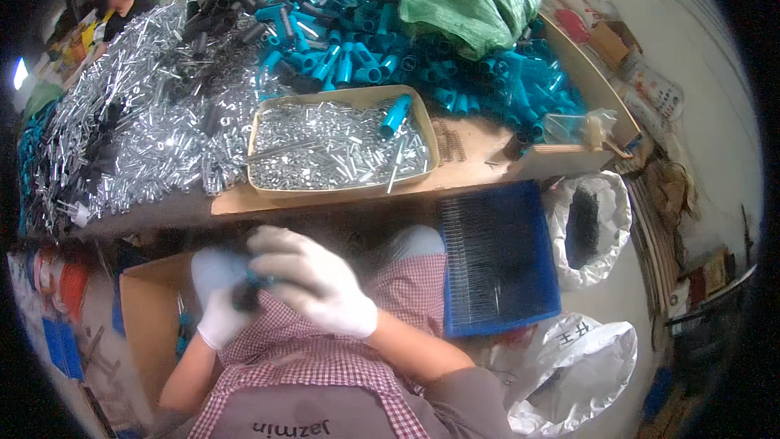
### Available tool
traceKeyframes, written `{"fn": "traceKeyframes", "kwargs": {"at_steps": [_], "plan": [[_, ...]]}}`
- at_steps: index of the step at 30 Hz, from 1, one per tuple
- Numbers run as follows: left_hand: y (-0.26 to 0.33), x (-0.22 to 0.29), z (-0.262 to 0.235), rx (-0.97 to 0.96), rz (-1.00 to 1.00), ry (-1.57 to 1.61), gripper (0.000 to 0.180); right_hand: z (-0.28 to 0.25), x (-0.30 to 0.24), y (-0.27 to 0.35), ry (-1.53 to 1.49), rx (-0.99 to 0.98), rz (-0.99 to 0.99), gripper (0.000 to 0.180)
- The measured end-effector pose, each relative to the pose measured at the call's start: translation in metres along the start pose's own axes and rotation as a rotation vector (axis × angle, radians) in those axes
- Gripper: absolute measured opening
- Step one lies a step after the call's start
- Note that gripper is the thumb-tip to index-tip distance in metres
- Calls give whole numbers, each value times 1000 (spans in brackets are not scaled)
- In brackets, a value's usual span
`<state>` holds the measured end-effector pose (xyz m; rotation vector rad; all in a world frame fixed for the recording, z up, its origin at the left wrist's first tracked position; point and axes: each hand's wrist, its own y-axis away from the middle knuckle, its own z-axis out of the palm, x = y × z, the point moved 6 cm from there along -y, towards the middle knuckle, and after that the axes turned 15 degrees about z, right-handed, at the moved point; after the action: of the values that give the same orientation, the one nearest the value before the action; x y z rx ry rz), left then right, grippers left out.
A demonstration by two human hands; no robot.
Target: Assembling various metal and plastic hardware components at a workbench.
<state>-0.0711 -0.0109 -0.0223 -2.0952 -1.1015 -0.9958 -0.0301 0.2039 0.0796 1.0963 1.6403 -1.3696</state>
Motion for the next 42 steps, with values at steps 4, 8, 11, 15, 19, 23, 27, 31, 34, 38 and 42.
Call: {"fn": "traceKeyframes", "kwargs": {"at_steps": [4,8,11,15,19,23,27,31,34,38,42], "plan": [[14,37,26,-560,369,-276,26,-27,51,-6,-262,-95,376,33],[-1,-13,12,-210,-142,184,34,-11,-2,6,21,-12,-63,24],[13,19,43,-748,44,-158,39,-12,13,4,331,38,-79,24],[-15,61,11,-525,210,-351,36,-37,117,21,56,-139,794,27],[-20,32,6,-599,43,-258,40,-33,93,32,84,-7,519,29],[-18,20,15,-575,-65,139,43,-38,55,35,320,122,386,51],[-16,5,36,-692,-56,161,42,-19,17,26,704,55,208,65],[-15,20,55,-964,-113,85,40,35,37,37,851,-352,81,66],[-24,39,46,-1236,-198,1,42,48,61,46,886,-453,219,65],[-75,79,-3,-839,300,-129,35,28,71,45,599,-346,338,55],[-157,102,-35,-91,429,-397,29,5,86,44,411,-160,535,51]]}}
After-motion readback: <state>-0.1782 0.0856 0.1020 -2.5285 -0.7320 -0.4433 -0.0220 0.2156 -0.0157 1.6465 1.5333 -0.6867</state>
